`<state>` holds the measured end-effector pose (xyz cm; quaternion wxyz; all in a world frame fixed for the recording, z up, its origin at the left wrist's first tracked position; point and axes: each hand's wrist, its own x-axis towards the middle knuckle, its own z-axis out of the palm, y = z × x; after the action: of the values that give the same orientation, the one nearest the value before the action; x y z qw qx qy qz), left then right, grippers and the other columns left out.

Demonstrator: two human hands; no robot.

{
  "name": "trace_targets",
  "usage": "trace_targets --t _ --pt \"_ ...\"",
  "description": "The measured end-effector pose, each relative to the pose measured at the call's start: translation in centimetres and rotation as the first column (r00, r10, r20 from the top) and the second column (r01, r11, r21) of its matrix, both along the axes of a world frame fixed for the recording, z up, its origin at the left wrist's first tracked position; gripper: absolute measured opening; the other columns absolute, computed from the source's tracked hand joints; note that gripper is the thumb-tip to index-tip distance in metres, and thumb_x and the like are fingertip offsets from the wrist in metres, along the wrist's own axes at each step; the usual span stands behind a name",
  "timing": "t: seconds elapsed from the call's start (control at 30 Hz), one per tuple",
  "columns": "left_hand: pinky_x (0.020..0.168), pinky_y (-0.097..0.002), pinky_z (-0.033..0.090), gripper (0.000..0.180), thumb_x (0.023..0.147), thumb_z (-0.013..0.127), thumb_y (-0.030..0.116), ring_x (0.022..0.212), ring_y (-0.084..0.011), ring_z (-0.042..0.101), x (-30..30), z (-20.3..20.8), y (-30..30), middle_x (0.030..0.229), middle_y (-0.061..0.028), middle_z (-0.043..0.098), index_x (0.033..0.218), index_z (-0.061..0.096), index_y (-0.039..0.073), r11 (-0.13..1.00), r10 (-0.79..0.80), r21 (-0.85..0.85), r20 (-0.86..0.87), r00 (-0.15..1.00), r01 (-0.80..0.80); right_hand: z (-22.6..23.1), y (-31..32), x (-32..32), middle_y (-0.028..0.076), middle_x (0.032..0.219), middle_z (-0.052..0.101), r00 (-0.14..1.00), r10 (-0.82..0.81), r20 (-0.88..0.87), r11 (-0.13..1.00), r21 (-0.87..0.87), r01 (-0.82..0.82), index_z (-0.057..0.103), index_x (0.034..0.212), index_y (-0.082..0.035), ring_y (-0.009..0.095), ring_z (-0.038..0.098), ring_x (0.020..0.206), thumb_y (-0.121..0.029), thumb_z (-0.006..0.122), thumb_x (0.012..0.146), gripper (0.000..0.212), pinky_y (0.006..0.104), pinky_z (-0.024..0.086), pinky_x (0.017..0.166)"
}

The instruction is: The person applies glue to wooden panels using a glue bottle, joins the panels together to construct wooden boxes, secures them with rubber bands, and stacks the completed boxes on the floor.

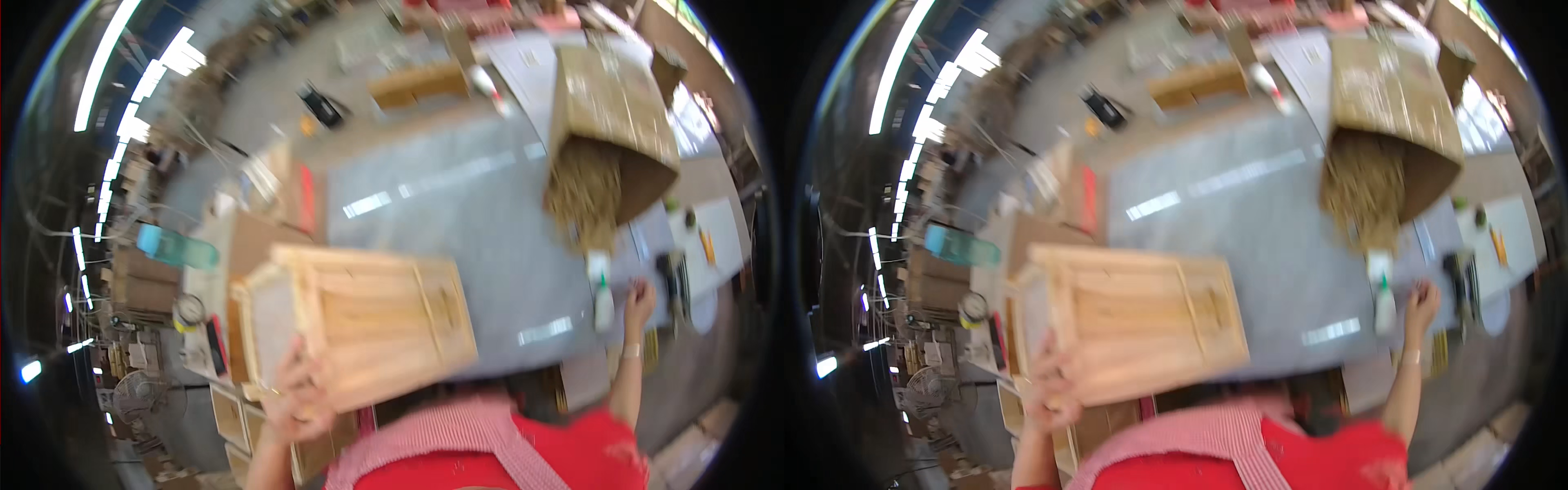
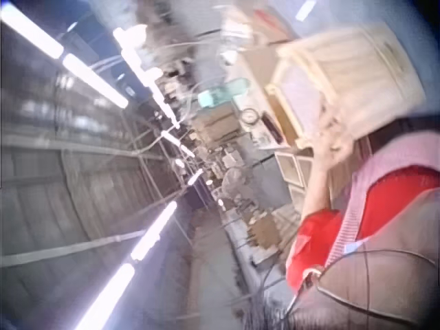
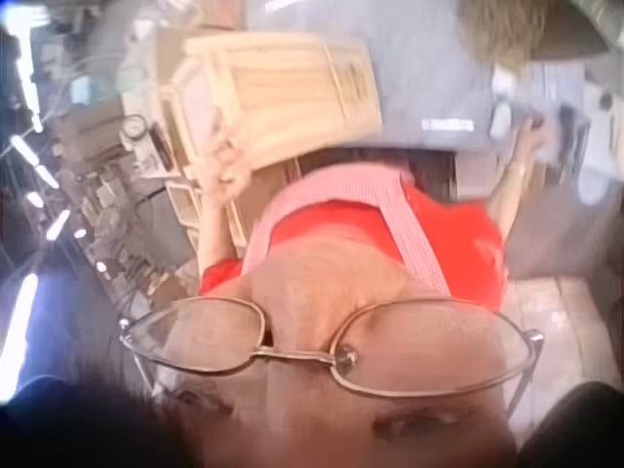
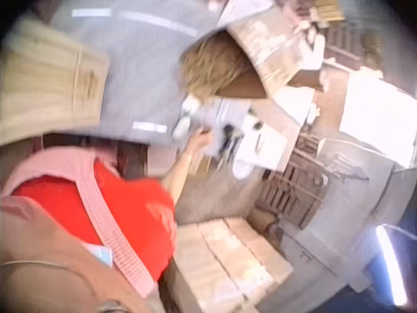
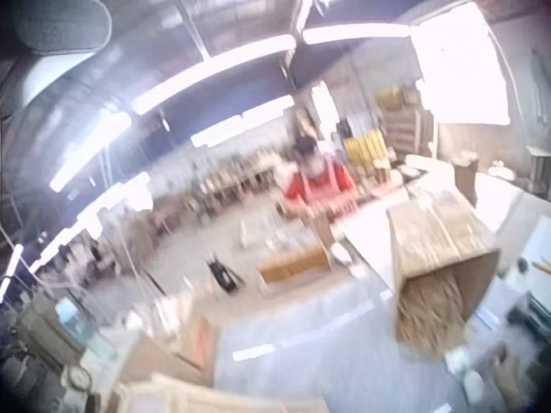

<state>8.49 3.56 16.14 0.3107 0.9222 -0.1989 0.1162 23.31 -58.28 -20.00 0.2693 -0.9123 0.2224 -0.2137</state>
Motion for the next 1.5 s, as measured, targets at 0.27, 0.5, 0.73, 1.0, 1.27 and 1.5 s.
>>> trace_targets --t 0.27,0.5,0.73,1.0,1.27,1.5 --pt "0.106 -0.0517 0.042 0.027 0.073 0.082 0.011 0.132 -0.0493 0.045 0.5 0.7 -1.2 0.128 -0.0174 0.062 0.091 0.064 0.004 1.000 -0.007 0.025 0.006 1.000 0.007 1.4 35.6 10.2 0.014 0.097 0.066 0.552 0.807 0.211 0.435 0.420 -0.796 0.071 0.083 -0.007 0.032 0.061 0.098 0.003 0.052 0.076 0.023 0.0425 0.052 0.084" --pt "0.107 -0.0502 0.042 0.027 0.076 0.082 0.012 0.134 -0.0483 0.043 1.1 1.5 -2.0 0.133 -0.0179 0.060 0.094 0.064 0.002 0.999 -0.054 0.003 -0.020 0.998 0.054 -3.2 29.5 6.3 0.016 0.103 0.065 0.751 0.653 -0.104 0.753 0.196 -0.628 0.072 0.084 -0.007 0.034 0.060 0.100 -0.011 0.067 0.075 0.010 0.0435 0.046 0.090" --pt "0.109 -0.0514 0.039 0.032 0.084 0.077 0.027 0.139 -0.0450 0.036 3.8 0.9 -7.1 0.141 -0.0193 0.049 0.097 0.061 0.002 0.975 -0.195 0.089 -0.069 0.978 0.201 3.4 27.2 3.1 0.020 0.116 0.062 0.811 0.542 -0.223 0.814 -0.103 -0.572 0.066 0.112 -0.006 0.042 0.054 0.108 -0.028 0.058 0.091 0.032 0.0505 0.042 0.096" --pt "0.101 -0.0376 0.044 0.043 0.094 0.062 0.029 0.121 -0.0245 0.057 6.5 0.9 1.4 0.129 -0.0148 0.060 0.128 0.059 0.002 0.925 0.216 -0.318 -0.015 0.976 -0.209 10.7 37.1 -0.1 0.019 0.127 0.063 0.511 0.857 -0.064 0.380 0.749 -0.543 0.055 0.135 -0.001 0.027 0.059 0.118 -0.052 0.029 0.104 0.065 0.0349 0.043 0.101" --pt "0.092 -0.0413 0.052 0.073 0.096 0.043 0.064 0.107 -0.0245 0.064 6.6 -26.3 7.9 0.122 -0.0136 0.064 0.132 0.058 0.002 0.202 -0.214 -0.570 -0.819 0.532 -0.797 5.8 38.0 0.3 0.020 0.121 0.067 0.650 0.756 0.070 0.259 0.881 -0.396 0.059 0.128 0.003 0.025 0.062 0.113 -0.044 0.047 0.100 0.056 0.0370 0.047 0.096" --pt "0.097 -0.0405 0.049 0.080 0.095 0.037 0.069 0.114 -0.0250 0.061 10.1 -22.9 6.5 0.130 -0.0147 0.060 0.137 0.052 0.002 -0.007 -0.425 -0.805 -0.535 0.731 -0.593 9.6 38.8 2.3 0.018 0.112 0.070 0.626 0.765 0.148 0.417 0.627 -0.658 0.062 0.120 0.002 0.019 0.063 0.106 -0.026 0.054 0.096 0.037 0.0383 0.051 0.087"
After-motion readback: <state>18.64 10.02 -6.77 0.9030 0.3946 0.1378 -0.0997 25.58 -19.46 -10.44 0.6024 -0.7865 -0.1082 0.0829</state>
